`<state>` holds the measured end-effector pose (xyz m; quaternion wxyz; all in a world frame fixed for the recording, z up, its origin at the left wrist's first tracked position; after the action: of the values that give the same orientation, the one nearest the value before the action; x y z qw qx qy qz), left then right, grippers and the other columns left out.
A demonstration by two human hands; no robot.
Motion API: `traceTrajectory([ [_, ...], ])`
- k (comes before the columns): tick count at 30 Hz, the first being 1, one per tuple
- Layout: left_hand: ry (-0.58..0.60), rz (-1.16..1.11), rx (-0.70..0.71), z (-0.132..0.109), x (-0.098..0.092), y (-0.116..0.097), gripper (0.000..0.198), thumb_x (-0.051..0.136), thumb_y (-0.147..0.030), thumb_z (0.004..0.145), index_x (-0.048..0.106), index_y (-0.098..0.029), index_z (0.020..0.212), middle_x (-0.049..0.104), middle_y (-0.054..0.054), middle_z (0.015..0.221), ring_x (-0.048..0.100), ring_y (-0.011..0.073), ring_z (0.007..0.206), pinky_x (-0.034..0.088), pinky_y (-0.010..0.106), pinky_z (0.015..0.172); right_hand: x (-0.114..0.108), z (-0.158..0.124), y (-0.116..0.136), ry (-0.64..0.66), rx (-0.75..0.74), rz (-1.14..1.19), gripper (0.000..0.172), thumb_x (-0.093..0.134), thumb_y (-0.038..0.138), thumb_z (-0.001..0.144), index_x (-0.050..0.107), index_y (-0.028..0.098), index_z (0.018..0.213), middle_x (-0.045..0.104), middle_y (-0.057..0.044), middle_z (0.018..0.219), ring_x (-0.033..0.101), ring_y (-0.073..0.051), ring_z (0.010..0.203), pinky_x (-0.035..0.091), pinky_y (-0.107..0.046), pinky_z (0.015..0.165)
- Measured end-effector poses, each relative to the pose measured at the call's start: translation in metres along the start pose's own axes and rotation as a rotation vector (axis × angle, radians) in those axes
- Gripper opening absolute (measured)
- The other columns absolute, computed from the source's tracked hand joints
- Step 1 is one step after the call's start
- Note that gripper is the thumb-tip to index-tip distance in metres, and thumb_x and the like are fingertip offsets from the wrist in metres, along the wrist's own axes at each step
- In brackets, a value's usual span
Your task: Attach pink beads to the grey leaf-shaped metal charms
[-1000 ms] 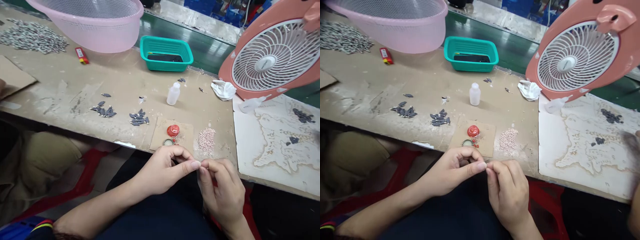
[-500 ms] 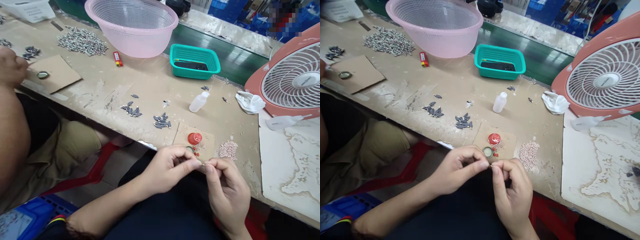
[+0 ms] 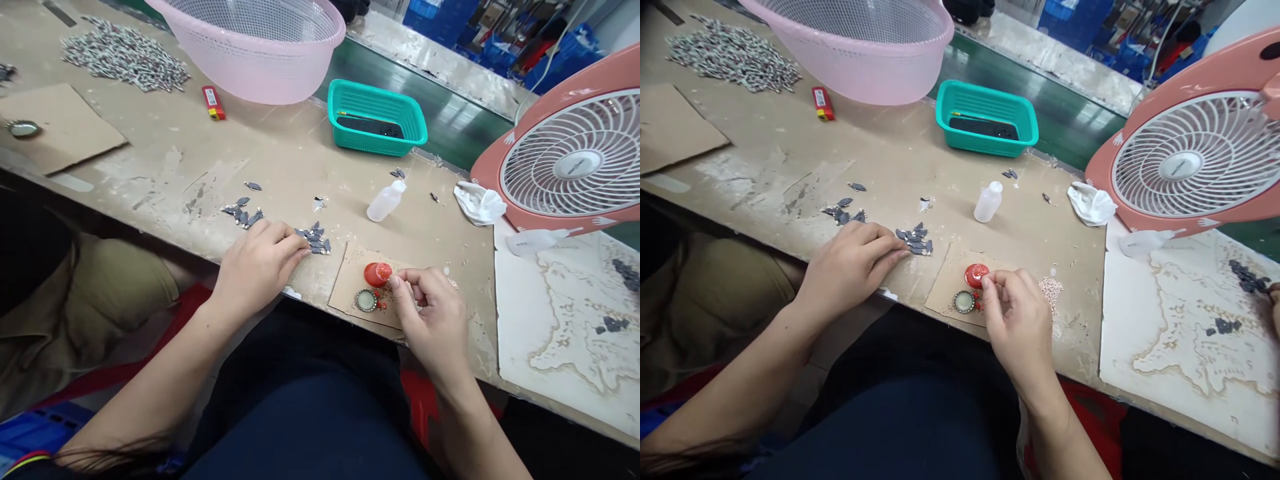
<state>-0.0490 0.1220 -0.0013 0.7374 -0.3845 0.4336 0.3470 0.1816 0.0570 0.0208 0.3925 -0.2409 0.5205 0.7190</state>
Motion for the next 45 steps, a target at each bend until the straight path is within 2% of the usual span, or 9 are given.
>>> traceTrajectory([
  [5, -0.094, -0.222, -0.049, -0.011, -0.006, 0.001, 0.016, 0.052, -0.029, 0.097, 0.067, -0.021, 0.101, 0.071, 0.007, 0.099, 0.064, 0.0255, 0.094, 0.050, 0.037, 0.082, 0.003, 0.003, 0.003, 0.043, -0.044, -0.139, 0.018, 0.056, 0.029, 0.095, 0.066, 0.020, 0.083, 0.051, 0.002, 0.067, 0.048, -0.013, 0.062, 0.038, -0.028, 0.060],
  [11, -0.059, -0.570, -0.176, -0.021, -0.005, 0.000, 0.009, 0.060, -0.024, 0.094, 0.067, -0.018, 0.096, 0.070, 0.002, 0.085, 0.063, 0.0131, 0.068, 0.052, 0.023, 0.065, 0.007, 0.004, 0.008, 0.052, -0.129, -0.235, 0.018, 0.054, 0.028, 0.096, 0.066, 0.019, 0.086, 0.056, -0.001, 0.072, 0.051, -0.015, 0.067, 0.040, -0.030, 0.065],
  [16, -0.106, -0.775, -0.223, -0.025, -0.008, -0.003, 0.008, 0.072, -0.020, 0.087, 0.076, -0.021, 0.093, 0.075, 0.002, 0.089, 0.068, 0.0135, 0.077, 0.053, 0.021, 0.065, 0.006, 0.005, 0.010, 0.044, -0.123, -0.208, 0.018, 0.055, 0.027, 0.095, 0.067, 0.019, 0.085, 0.053, 0.000, 0.070, 0.050, -0.014, 0.066, 0.040, -0.029, 0.064],
  [21, -0.103, -0.888, -0.196, -0.025, -0.008, -0.009, 0.018, 0.070, -0.017, 0.088, 0.078, -0.026, 0.102, 0.077, 0.001, 0.093, 0.071, 0.0132, 0.083, 0.056, 0.022, 0.076, -0.006, 0.000, -0.007, 0.029, 0.176, 0.180, 0.018, 0.063, 0.036, 0.092, 0.068, 0.021, 0.083, 0.041, 0.005, 0.061, 0.041, -0.011, 0.056, 0.035, -0.026, 0.054],
  [25, -0.058, -0.969, -0.254, -0.024, -0.005, -0.014, 0.016, 0.071, -0.019, 0.087, 0.079, -0.025, 0.100, 0.078, 0.000, 0.090, 0.073, 0.0133, 0.081, 0.057, 0.019, 0.073, -0.008, -0.010, -0.024, 0.037, 0.373, 0.463, 0.025, 0.061, 0.044, 0.093, 0.065, 0.021, 0.083, 0.044, 0.005, 0.063, 0.040, -0.010, 0.056, 0.036, -0.024, 0.051],
  [31, -0.029, -1.280, -0.519, -0.029, 0.007, -0.019, 0.012, 0.084, -0.018, 0.074, 0.080, -0.024, 0.084, 0.079, -0.002, 0.077, 0.074, 0.0094, 0.068, 0.058, 0.010, 0.065, -0.007, -0.026, -0.029, 0.063, 0.215, 0.041, 0.021, 0.058, 0.036, 0.094, 0.067, 0.021, 0.083, 0.044, 0.004, 0.063, 0.044, -0.012, 0.059, 0.036, -0.027, 0.058],
  [37, -0.022, -1.409, -0.592, -0.033, 0.013, -0.031, 0.011, 0.084, -0.017, 0.075, 0.081, -0.025, 0.082, 0.081, -0.002, 0.082, 0.074, 0.0079, 0.071, 0.057, 0.008, 0.068, -0.006, -0.036, -0.032, 0.021, 0.165, -0.027, 0.015, 0.063, 0.030, 0.090, 0.069, 0.020, 0.079, 0.048, 0.002, 0.066, 0.044, -0.013, 0.062, 0.034, -0.030, 0.062],
  [40, 0.065, -1.393, -0.557, -0.033, 0.012, -0.044, 0.011, 0.079, -0.018, 0.081, 0.081, -0.026, 0.086, 0.081, -0.002, 0.085, 0.073, 0.0066, 0.073, 0.056, 0.008, 0.071, -0.020, -0.040, -0.028, -0.053, 0.223, 0.102, 0.014, 0.062, 0.031, 0.092, 0.067, 0.021, 0.083, 0.044, 0.004, 0.065, 0.043, -0.012, 0.061, 0.036, -0.028, 0.060],
  [45, 0.283, -1.460, -0.566, -0.034, 0.015, -0.074, 0.004, 0.079, -0.020, 0.081, 0.080, -0.022, 0.085, 0.079, -0.001, 0.076, 0.072, 0.0088, 0.069, 0.058, 0.012, 0.067, -0.028, -0.052, -0.008, -0.080, 0.410, 0.595, 0.009, 0.062, 0.031, 0.094, 0.066, 0.025, 0.089, 0.051, 0.004, 0.073, 0.045, -0.010, 0.063, 0.038, -0.024, 0.058],
])
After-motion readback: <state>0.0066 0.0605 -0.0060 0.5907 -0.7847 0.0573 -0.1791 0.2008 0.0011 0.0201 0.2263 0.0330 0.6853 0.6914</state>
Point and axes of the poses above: each hand's wrist, its own z-axis towards the middle knuckle, its own x-axis out of the palm, y = z × x, the point moved 6 cm from there along z, towards the middle knuckle
